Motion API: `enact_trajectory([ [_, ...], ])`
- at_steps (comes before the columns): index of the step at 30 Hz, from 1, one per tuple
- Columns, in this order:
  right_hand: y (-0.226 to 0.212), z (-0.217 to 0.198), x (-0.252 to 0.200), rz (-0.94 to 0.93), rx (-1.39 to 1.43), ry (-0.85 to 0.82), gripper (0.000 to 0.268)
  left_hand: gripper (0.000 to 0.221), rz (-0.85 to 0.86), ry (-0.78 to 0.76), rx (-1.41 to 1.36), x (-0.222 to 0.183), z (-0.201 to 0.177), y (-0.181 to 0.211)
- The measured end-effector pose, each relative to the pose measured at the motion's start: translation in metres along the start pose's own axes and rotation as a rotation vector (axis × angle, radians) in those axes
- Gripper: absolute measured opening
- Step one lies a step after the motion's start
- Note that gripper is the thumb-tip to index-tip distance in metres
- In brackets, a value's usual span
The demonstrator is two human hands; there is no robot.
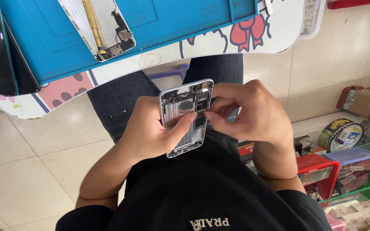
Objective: The recorder is using a screwdriver to disassemble or reassemble internal components of a mobile phone.
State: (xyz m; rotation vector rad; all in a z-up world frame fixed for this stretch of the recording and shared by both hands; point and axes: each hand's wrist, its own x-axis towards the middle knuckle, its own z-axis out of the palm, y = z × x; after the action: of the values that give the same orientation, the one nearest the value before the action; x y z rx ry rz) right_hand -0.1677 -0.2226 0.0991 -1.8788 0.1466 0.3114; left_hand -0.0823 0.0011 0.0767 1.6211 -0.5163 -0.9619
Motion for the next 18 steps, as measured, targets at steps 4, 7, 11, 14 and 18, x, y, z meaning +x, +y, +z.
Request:
enact_trajectory([
  [4,0.007,-0.001,0.004,-0.004,-0.020,-0.055,0.018,0.012,0.079,-0.036,-0.005,0.002,-0.002,0.001],
  [7,0.009,-0.002,0.008,0.046,0.043,-0.102,0.017,0.012,0.084,-0.018,0.049,0.002,0.000,0.002],
  [11,0.006,0.001,0.011,0.077,-0.024,-0.101,0.018,0.012,0.108,0.030,0.138,0.003,0.006,0.001],
  [14,0.005,0.001,0.014,0.107,-0.037,-0.086,0.018,0.011,0.133,0.061,0.187,0.005,0.010,-0.002],
  [18,0.014,0.000,0.016,0.160,-0.013,-0.103,0.015,0.011,0.168,0.057,0.177,0.008,0.011,-0.009],
])
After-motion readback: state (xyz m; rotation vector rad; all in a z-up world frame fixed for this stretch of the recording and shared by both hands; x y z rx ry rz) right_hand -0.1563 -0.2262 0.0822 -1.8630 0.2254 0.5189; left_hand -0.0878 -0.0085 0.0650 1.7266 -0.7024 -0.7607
